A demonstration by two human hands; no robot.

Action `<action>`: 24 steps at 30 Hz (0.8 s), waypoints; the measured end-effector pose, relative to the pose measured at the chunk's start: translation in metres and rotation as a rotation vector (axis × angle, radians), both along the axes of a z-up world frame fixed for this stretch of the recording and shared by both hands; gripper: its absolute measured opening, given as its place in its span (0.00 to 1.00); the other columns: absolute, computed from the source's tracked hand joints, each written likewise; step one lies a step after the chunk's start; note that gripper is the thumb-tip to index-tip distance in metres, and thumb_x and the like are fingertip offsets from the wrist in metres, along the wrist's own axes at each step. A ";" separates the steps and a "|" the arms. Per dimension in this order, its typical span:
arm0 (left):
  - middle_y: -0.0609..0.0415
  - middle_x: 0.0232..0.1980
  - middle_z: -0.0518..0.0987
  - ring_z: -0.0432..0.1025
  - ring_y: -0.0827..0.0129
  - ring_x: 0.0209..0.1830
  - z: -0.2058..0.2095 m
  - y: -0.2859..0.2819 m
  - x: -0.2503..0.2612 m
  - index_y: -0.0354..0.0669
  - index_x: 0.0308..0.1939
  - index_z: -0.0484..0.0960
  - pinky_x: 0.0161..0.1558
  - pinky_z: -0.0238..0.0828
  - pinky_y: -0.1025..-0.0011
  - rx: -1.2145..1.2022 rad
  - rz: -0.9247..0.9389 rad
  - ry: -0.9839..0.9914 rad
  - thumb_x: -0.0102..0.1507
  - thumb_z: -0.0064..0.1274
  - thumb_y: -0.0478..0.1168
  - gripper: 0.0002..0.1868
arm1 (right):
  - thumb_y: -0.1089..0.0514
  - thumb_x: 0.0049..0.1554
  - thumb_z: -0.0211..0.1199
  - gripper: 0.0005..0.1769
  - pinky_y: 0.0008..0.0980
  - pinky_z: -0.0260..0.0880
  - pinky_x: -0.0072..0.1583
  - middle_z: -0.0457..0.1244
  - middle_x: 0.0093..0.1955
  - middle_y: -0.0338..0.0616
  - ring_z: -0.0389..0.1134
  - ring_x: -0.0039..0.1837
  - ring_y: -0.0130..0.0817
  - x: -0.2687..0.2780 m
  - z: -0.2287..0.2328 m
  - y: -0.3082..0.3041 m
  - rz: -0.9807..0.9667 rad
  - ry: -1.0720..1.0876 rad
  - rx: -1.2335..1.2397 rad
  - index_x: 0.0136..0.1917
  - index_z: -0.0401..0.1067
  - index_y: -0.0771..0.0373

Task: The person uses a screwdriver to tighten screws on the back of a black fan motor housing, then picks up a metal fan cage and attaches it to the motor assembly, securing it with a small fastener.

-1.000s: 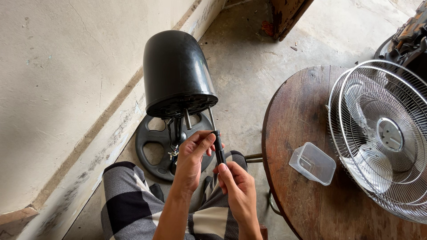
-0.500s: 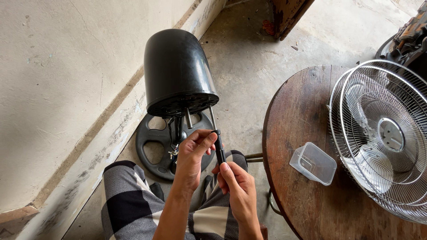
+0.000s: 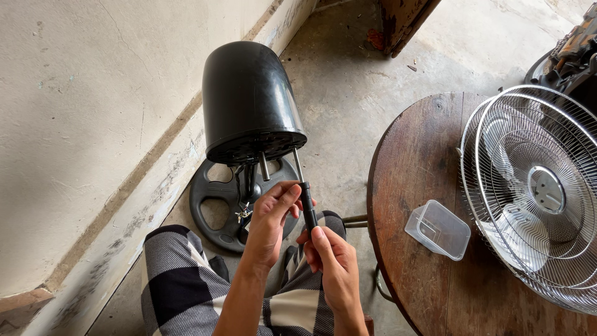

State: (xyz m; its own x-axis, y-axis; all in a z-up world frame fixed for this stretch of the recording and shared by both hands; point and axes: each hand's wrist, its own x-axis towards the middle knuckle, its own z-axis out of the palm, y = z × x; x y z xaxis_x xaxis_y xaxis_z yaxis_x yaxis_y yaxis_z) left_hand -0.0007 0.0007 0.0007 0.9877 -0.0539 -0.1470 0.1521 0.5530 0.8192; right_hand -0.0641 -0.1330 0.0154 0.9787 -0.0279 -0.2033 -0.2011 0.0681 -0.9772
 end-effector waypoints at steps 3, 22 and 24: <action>0.54 0.36 0.86 0.65 0.79 0.32 0.002 0.002 -0.001 0.41 0.46 0.87 0.45 0.64 0.77 -0.016 -0.044 -0.027 0.67 0.52 0.49 0.16 | 0.47 0.67 0.49 0.26 0.22 0.49 0.34 0.57 0.27 0.34 0.52 0.30 0.20 -0.001 0.000 -0.001 -0.002 0.016 0.022 0.44 0.78 0.70; 0.54 0.37 0.85 0.65 0.79 0.31 0.001 0.000 0.002 0.43 0.43 0.84 0.44 0.65 0.78 -0.011 0.005 0.018 0.66 0.54 0.49 0.13 | 0.51 0.66 0.53 0.21 0.20 0.50 0.33 0.56 0.27 0.32 0.53 0.31 0.18 0.000 -0.001 0.000 -0.024 -0.006 -0.047 0.44 0.78 0.69; 0.54 0.37 0.86 0.66 0.79 0.32 0.003 0.003 -0.001 0.42 0.45 0.86 0.44 0.65 0.78 0.005 -0.034 -0.018 0.68 0.49 0.49 0.17 | 0.50 0.67 0.51 0.23 0.20 0.50 0.33 0.56 0.27 0.33 0.53 0.30 0.18 0.001 -0.001 0.000 -0.017 -0.011 -0.023 0.44 0.77 0.70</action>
